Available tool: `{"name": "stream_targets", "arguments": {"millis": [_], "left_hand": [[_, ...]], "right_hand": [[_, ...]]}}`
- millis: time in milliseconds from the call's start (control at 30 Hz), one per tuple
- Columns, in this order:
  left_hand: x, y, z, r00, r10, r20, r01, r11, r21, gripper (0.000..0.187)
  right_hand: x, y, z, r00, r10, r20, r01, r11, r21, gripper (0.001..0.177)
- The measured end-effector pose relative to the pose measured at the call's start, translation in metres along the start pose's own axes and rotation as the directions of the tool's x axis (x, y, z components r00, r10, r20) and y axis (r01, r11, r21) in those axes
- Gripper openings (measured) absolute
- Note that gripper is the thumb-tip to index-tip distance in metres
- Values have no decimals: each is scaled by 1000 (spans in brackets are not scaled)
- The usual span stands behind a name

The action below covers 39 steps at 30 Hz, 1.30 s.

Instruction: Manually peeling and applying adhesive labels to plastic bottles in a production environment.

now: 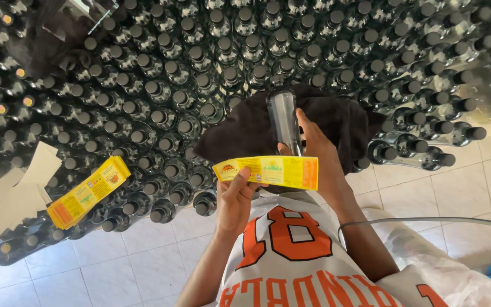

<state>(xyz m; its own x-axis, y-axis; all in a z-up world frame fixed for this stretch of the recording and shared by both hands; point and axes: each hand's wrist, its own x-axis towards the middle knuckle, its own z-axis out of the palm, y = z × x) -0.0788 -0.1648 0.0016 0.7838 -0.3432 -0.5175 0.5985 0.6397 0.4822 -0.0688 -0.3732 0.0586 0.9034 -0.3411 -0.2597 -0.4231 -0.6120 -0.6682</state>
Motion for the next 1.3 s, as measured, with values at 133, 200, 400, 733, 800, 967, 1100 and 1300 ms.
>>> {"name": "stream_targets", "arguments": {"millis": [133,200,400,733,800,967,1100,1300], "left_hand": [[-1,-3,9,1000,8,20,-8,1000,7,37],[-1,-6,12,999,26,26,-26,1000,-1,36],[-3,-12,17,998,37,49,-37,999,-6,34],[1,-8,32,997,77,-14,-77,997,2,34],[1,-6,36,997,79,-26,-79,997,5,34],[3,-10,42,993,119,19,-119,993,25,28],[1,-18,43,994,107,31,-108,994,29,28],[-4,-11,59,992,92,83,-99,992,77,23]], "right_hand": [[-4,-3,3,994,-106,-40,106,994,-14,84],[-3,-5,3,997,-71,-24,70,997,-16,83],[8,17,14,996,-88,-20,80,967,-241,81],[-5,45,7,925,-359,-123,345,930,-123,87],[-15,40,-6,922,-370,-115,365,929,-63,91],[-42,52,-17,979,-30,200,-92,814,574,79],[-47,89,-1,971,17,239,-165,770,617,61],[-43,62,-1,988,148,43,-120,566,816,31]]}}
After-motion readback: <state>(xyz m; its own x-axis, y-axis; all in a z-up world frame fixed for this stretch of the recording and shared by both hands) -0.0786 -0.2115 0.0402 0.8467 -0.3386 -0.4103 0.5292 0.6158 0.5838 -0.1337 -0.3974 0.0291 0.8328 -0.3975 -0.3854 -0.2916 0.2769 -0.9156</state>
